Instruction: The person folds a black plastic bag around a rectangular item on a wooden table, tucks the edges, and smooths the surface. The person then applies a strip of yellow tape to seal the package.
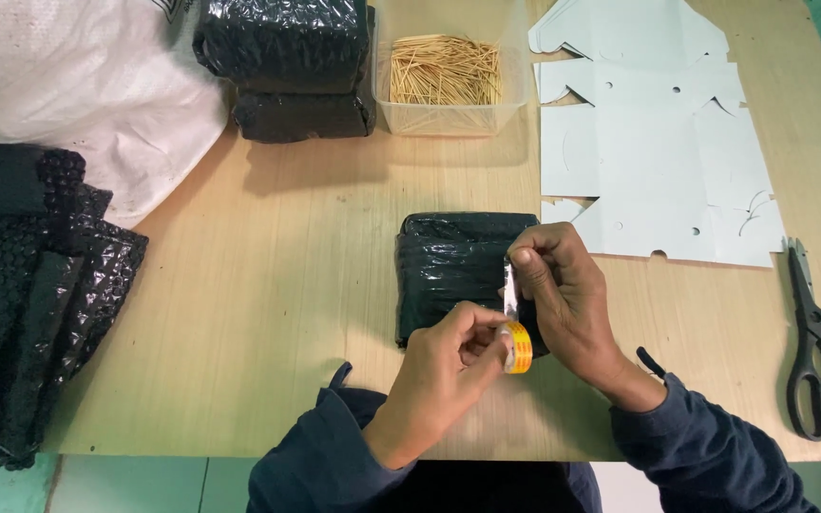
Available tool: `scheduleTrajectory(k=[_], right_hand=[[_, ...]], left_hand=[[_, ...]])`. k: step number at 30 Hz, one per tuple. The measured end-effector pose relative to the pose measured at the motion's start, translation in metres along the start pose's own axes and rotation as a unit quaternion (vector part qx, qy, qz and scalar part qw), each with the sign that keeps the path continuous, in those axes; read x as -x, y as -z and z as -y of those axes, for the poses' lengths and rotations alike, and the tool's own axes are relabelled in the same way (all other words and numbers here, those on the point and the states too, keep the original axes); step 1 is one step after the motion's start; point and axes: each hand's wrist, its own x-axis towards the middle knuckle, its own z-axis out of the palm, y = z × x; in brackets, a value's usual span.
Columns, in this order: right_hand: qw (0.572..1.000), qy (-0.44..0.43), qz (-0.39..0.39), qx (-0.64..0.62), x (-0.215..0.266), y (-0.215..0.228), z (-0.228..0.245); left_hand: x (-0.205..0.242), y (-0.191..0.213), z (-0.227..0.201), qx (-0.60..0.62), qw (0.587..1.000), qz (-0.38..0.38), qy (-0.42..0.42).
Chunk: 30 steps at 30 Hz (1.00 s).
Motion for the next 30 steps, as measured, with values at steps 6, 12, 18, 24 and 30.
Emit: scheduleTrajectory(k=[6, 12, 18, 24, 30], right_hand=[[0.992, -0.123, 0.017, 0.008, -0.006, 0.003, 0.006], [0.988, -0.144, 0.039, -0.023, -0.017, 0.002, 0.010], [0.983, -0.165, 0.067, -0.035, -0.034, 0.007, 0.009], [0.971, -0.220, 0.086, -0.036, -0.045, 0.009, -0.010], [0.953, -0.274, 0.127, 0.018, -0.059, 0.009, 0.006]], left_hand=[[0.000, -0.011, 0.010, -0.101, 0.988, -0.088, -0.071], [-0.004, -0.002, -0.004, -0.076, 0.996, -0.055, -0.003], [-0.024, 0.019, -0.025, -0.056, 0.991, 0.035, 0.113], [-0.022, 0.022, -0.014, 0.040, 0.997, 0.036, 0.063], [-0.020, 0.021, -0.026, 0.003, 0.999, 0.042, 0.009]])
